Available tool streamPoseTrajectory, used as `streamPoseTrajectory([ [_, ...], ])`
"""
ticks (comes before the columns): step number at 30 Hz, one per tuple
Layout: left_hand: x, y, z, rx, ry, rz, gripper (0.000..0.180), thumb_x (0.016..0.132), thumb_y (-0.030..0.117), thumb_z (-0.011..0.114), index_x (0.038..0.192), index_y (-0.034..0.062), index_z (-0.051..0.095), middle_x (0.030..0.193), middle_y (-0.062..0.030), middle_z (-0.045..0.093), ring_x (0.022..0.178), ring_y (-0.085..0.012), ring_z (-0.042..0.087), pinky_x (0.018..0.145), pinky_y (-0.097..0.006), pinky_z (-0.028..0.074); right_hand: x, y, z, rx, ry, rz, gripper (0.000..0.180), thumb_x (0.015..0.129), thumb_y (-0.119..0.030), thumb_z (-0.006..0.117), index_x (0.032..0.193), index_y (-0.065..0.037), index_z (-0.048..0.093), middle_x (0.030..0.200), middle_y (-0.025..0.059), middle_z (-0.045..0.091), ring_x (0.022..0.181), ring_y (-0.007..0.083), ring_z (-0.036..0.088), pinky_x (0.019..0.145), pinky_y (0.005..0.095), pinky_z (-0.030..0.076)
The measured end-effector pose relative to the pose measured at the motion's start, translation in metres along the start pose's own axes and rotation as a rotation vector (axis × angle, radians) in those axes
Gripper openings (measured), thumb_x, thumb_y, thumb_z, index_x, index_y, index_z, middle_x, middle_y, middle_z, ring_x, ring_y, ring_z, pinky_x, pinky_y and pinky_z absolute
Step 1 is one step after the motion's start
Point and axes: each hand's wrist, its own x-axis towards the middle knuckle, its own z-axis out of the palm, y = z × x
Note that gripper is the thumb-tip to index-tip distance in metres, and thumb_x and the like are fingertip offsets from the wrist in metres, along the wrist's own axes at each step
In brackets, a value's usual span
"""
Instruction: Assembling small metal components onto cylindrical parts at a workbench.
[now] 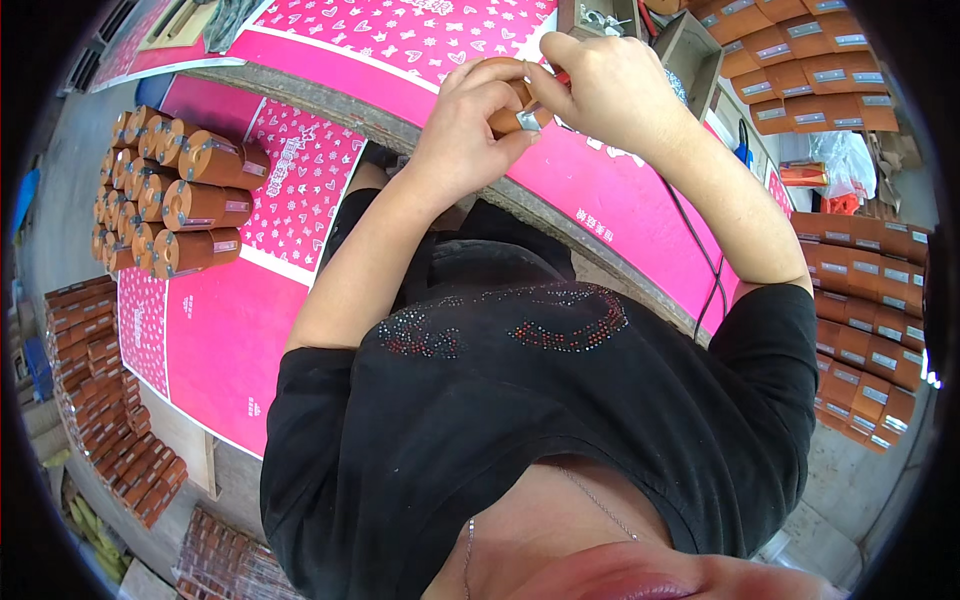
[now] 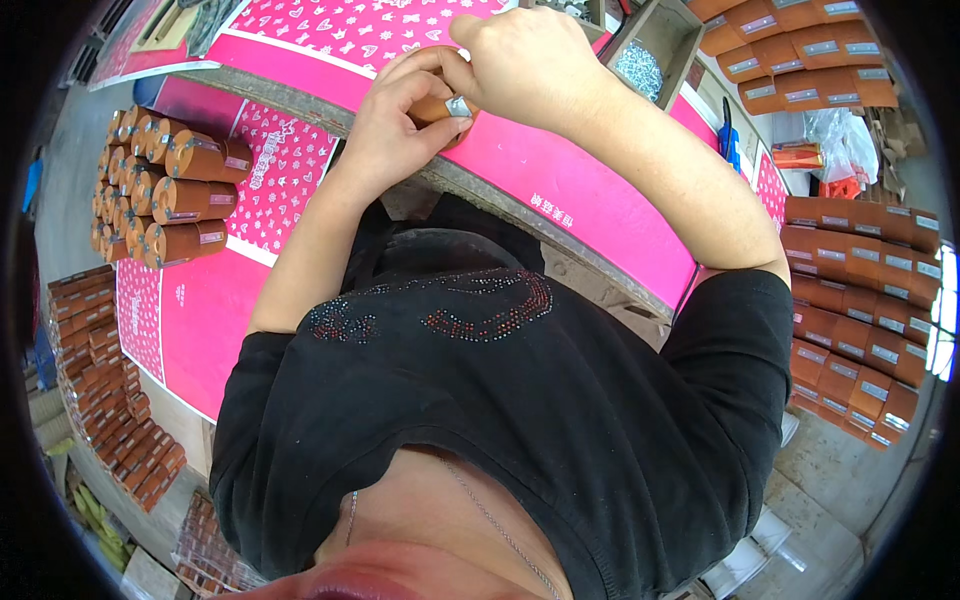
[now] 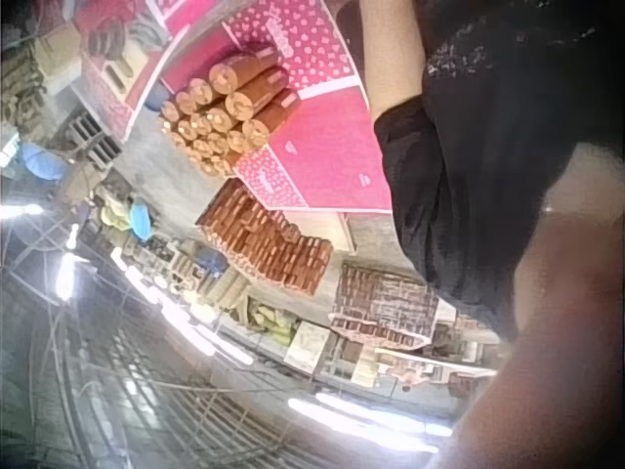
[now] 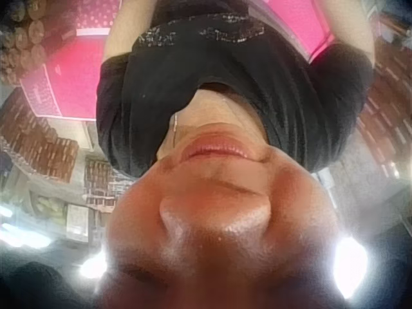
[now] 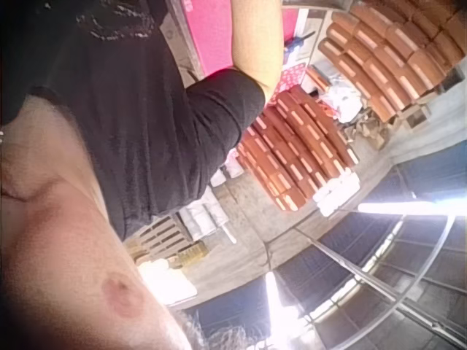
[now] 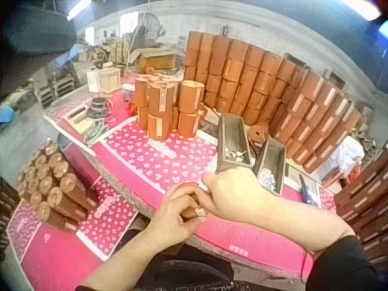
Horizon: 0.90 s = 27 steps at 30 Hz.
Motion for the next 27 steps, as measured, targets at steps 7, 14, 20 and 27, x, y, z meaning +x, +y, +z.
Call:
streamPoseTrajectory([
  [7,0.002,-0.001,-0.001,0.051,-0.033,0.040,0.028,0.067,0.007,0.072,0.091,0.0014,0.060,0.108,-0.0083,0.057,0.108,-0.0263,0.049,0.092,-0.035,0.039,0.008,0.008,0.005,0.102,0.052,-0.233,0.014,0.079,-0.017,0.060,0.072,-0.006,0.053,0.052,0.0100,0.052,0.051,0.0260,0.058,0.048,0.0351,0.046],
  [14,0.004,-0.001,-0.004,-0.017,-0.078,0.008,0.025,0.064,0.005,0.072,0.085,0.0009,0.059,0.114,-0.0101,0.055,0.112,-0.0283,0.045,0.093,-0.037,0.039,0.016,0.020,0.003,0.292,0.062,-0.475,0.012,0.073,-0.009,0.062,0.070,-0.005,0.052,0.051,0.0077,0.049,0.049,0.0257,0.054,0.047,0.0353,0.044],
  [20,0.012,-0.011,-0.019,-0.150,-0.232,-0.045,0.029,0.064,0.008,0.074,0.090,0.0023,0.060,0.118,-0.0121,0.053,0.113,-0.0281,0.047,0.095,-0.036,0.040,0.023,0.020,0.001,0.373,0.155,-0.675,0.014,0.070,-0.007,0.063,0.069,-0.004,0.050,0.052,0.0062,0.048,0.049,0.0263,0.053,0.047,0.0351,0.043],
  [27,0.014,0.001,-0.019,0.050,-0.226,0.016,0.030,0.068,0.012,0.072,0.094,0.0041,0.061,0.119,-0.0123,0.052,0.117,-0.0306,0.044,0.097,-0.039,0.037,0.001,0.014,0.007,0.257,0.102,-0.335,0.015,0.074,-0.016,0.064,0.076,-0.006,0.054,0.056,0.0088,0.051,0.053,0.0267,0.055,0.049,0.0360,0.044],
])
